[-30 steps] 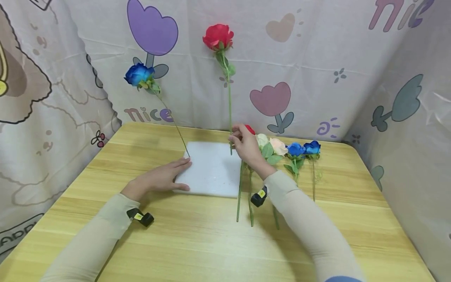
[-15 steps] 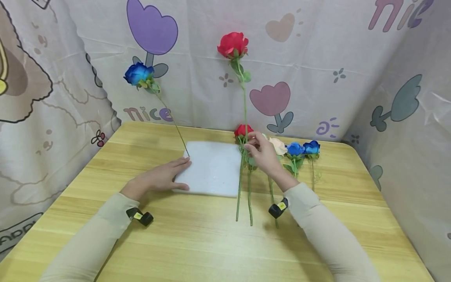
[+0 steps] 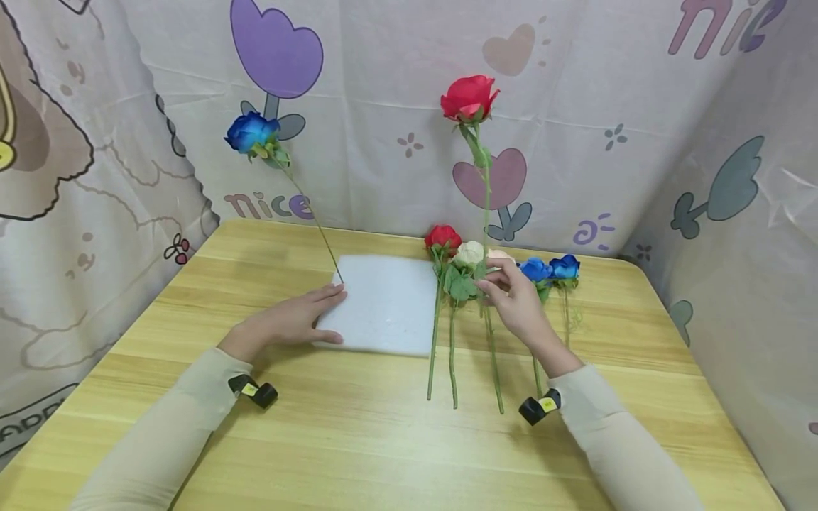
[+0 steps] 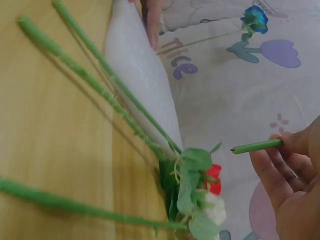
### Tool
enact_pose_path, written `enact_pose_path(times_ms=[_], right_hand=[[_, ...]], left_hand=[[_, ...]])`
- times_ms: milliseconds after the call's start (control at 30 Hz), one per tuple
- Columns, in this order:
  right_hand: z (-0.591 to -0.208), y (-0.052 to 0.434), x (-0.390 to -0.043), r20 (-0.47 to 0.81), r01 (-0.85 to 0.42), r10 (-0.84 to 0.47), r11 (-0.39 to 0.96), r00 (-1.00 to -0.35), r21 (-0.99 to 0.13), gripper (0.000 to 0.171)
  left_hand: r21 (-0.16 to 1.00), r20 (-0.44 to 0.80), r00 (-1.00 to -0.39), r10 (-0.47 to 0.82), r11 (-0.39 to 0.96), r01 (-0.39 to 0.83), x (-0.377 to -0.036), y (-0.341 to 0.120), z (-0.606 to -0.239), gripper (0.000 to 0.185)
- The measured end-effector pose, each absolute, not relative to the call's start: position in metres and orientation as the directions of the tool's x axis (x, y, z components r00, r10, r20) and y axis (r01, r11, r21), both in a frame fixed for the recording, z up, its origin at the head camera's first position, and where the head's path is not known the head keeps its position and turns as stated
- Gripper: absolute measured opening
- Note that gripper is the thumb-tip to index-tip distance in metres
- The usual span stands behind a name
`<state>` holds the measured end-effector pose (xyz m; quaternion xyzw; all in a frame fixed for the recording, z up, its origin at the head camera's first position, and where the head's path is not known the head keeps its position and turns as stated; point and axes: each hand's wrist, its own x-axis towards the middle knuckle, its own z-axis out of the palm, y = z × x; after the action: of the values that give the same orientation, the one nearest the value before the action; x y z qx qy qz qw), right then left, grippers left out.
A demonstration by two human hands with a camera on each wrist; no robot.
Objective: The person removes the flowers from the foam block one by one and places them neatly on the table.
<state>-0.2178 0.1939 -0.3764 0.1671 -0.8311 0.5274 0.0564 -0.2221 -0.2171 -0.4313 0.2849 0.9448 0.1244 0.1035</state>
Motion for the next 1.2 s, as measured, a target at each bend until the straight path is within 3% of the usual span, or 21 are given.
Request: enact_pose_path(times_ms=[233, 733, 1200], right_hand=[[-0.381, 0.218, -0.206, 0.296, -0.361, -0.219, 0.385, -0.93, -0.85, 0.034], [-0.382, 0.269, -0.179, 0.208, -0.267, -0.175, 0.48, -0.962, -0.836, 0.039], [-0.396, 0.321, -0.157, 0.13, -0.193, -0.17, 0.439, -0.977, -0.877, 0.034]], left_hand=[[0.29, -0.116, -0.81, 0.575, 0.8, 0.526, -0.222, -0.217, -0.431, 0.109], [0.283, -0.132, -0.816, 0.563, 0.81, 0.513, -0.224, -0.218, -0.433, 0.11], [0.292, -0.12, -0.809, 0.575, 0.799, 0.525, -0.225, -0.217, -0.433, 0.109]])
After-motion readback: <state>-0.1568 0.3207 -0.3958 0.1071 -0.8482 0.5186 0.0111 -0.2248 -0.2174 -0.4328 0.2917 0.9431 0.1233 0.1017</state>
